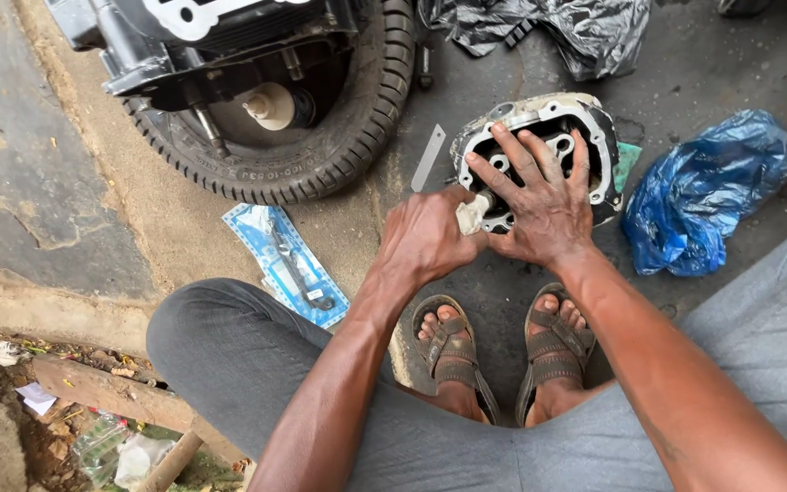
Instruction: The person sits on the ground beside a motorcycle and reassembles its engine cylinder assembly. They wipe the piston with a cloth, fit the piston into the cylinder, place valve springs and small hardware into the cylinder head, and press components into position by hand.
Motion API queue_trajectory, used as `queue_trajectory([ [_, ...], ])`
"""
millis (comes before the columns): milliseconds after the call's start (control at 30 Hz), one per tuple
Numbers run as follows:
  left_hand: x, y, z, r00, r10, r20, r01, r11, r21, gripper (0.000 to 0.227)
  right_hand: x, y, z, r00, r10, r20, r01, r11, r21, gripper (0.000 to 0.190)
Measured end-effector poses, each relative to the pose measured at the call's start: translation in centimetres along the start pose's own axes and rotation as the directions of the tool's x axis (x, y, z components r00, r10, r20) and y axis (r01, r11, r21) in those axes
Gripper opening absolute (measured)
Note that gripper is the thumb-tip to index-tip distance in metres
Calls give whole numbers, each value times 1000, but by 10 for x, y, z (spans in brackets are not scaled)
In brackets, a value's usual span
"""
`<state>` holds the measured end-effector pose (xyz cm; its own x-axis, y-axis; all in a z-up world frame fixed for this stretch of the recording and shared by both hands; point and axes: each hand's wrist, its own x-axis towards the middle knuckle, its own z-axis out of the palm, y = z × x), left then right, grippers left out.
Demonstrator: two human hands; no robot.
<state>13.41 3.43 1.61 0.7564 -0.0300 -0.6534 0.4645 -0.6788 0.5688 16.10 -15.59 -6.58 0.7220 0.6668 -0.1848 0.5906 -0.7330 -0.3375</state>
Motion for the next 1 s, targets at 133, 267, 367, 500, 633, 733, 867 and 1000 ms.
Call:
queue_trajectory([
  [133, 2, 5, 1, 999, -38, 11, 38, 998, 45, 54, 5, 2, -2, 998, 26, 53, -27, 999, 23, 117],
  [267, 7, 12, -1, 997, -70, 20, 69, 997, 47, 54, -1, 15, 11, 986, -14, -167, 40, 987, 155, 107],
  [367, 7, 12, 1, 996, -77, 39, 74, 995, 61, 55, -7, 35, 23, 897, 238, -373, -96, 928, 361, 97],
  [500, 11, -2, 12, 997, -62, 34, 59, 996, 66, 59, 24, 66, 2, 559, 829, 6, -411, 270, 871, 72],
  [633, 14, 3, 15, 982, -180, 61, 182, 983, -25, 62, 43, 62, -27, 513, 844, 157, -783, 386, 488, 77],
  [733, 11, 6, 17, 944, -326, 47, 329, 941, -77, 64, 43, 56, -32, 545, 794, 268, -827, 456, 329, 89],
  [867, 19, 8, 11, 886, -444, 133, 464, 844, -269, 40, 41, 57, -19, 561, 814, 147, -795, 481, 370, 85],
  [1000, 23, 11, 1, 877, -461, 137, 469, 759, -451, 25, 41, 59, -13, 581, 812, 60, -775, 529, 346, 84],
])
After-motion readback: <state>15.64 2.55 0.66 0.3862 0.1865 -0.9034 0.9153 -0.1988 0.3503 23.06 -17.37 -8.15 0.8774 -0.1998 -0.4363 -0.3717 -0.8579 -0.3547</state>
